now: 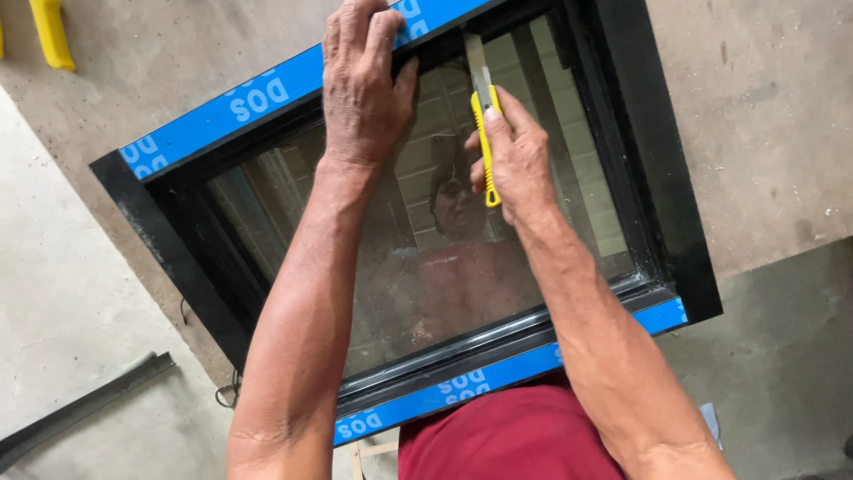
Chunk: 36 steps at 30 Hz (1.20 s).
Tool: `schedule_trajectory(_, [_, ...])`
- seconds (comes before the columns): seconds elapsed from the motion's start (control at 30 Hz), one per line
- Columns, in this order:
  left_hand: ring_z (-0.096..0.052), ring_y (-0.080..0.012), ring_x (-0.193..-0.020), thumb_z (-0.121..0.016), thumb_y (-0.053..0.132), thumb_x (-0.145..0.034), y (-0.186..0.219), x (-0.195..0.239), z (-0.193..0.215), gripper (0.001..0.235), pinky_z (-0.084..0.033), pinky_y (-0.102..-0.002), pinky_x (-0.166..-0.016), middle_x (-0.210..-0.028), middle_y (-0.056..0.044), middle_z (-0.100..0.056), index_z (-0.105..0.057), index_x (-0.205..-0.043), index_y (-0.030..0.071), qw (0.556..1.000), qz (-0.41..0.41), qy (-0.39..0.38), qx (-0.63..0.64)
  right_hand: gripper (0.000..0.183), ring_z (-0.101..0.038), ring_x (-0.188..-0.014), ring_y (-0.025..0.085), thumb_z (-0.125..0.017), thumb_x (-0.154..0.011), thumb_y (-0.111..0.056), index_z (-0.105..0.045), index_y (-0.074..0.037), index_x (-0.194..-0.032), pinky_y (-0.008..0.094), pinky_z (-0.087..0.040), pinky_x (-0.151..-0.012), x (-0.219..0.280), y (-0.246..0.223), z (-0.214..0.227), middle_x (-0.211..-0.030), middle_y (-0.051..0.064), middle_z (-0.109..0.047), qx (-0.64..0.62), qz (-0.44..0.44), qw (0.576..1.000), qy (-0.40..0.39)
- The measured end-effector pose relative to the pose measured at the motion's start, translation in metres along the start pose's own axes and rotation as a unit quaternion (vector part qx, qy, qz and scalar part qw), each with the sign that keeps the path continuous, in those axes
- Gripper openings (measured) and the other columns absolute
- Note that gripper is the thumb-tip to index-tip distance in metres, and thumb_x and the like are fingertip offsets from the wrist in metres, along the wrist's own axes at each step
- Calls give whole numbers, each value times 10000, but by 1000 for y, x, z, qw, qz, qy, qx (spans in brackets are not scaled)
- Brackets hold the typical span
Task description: Trimming excess material from the edges of a window pane using a utility knife
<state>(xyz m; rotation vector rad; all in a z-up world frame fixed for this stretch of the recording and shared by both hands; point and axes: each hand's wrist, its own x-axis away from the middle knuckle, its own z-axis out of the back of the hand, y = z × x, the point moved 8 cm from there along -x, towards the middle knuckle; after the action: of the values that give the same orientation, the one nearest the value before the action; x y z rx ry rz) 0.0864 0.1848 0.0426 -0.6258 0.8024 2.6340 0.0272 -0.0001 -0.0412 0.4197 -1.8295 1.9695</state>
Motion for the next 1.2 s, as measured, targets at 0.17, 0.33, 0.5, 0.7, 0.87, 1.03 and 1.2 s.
schedule_trajectory(0.17, [-494, -388, -1172, -909, 77, -832, 0, 3, -5, 456, -470, -511, -1001, -1261, -164, -500, -557, -1121, 90, 1000, 26, -7, -11, 440, -488, -413, 112, -570, -1016, -300, -580, -150, -1430, 247, -396, -329, 1, 4, 3, -753, 46, -626, -223, -136, 961, -86])
schedule_trajectory(0.33, [-490, -403, -1168, -928, 106, -835, -4, 6, -9, 465, -470, -533, -976, -1266, -161, -491, -559, -1118, 99, 999, 25, 9, -26, 477, -499, -421, 99, -572, -1017, -325, -567, -169, -1468, 231, -408, -336, -1, -3, 22, -769, 40, -633, -169, -86, 980, -55])
schedule_trajectory(0.5, [-505, -347, -1185, -1016, 279, -802, -1, -7, -18, 601, -460, -492, -983, -1290, -112, -527, -582, -1197, 147, 994, 43, -5, -101, 464, -522, -433, 83, -467, -1069, -293, -518, -144, -1505, 242, -438, -308, -14, -24, 46, -770, 75, -593, -36, 29, 998, 47])
schedule_trajectory(0.7, [-544, -366, -1252, -939, 479, -852, -18, -17, -41, 706, -450, -517, -887, -1391, -99, -604, -572, -1364, 160, 986, 68, -71, -134, 298, -494, -418, 65, -361, -1076, -177, -583, -102, -1260, 223, -438, -280, -18, -33, 41, -725, 49, -550, -23, 26, 994, 102])
schedule_trajectory(0.87, [-551, -377, -1187, -900, 411, -771, -15, -22, -39, 675, -445, -529, -877, -1315, -106, -627, -590, -1304, 137, 986, 80, -74, -129, 414, -495, -415, 74, -432, -1083, -232, -519, -168, -1483, 232, -439, -274, -20, -24, 30, -724, 44, -544, -59, -8, 993, 100])
schedule_trajectory(1.03, [-520, -365, -1244, -886, 371, -726, -16, -23, -40, 708, -452, -553, -916, -1360, -79, -609, -585, -1333, 166, 984, 97, -78, -125, 405, -480, -407, 69, -425, -1076, -238, -526, -177, -1464, 228, -419, -274, -14, -22, 23, -717, 40, -543, -62, -20, 993, 96])
schedule_trajectory(1.2, [-509, -374, -1256, -852, 336, -701, -18, -24, -42, 714, -440, -541, -910, -1370, -92, -599, -583, -1338, 157, 985, 90, -85, -118, 488, -491, -415, 84, -442, -1089, -219, -423, -173, -1575, 243, -440, -286, -11, -11, 21, -711, 46, -564, -56, -19, 994, 88])
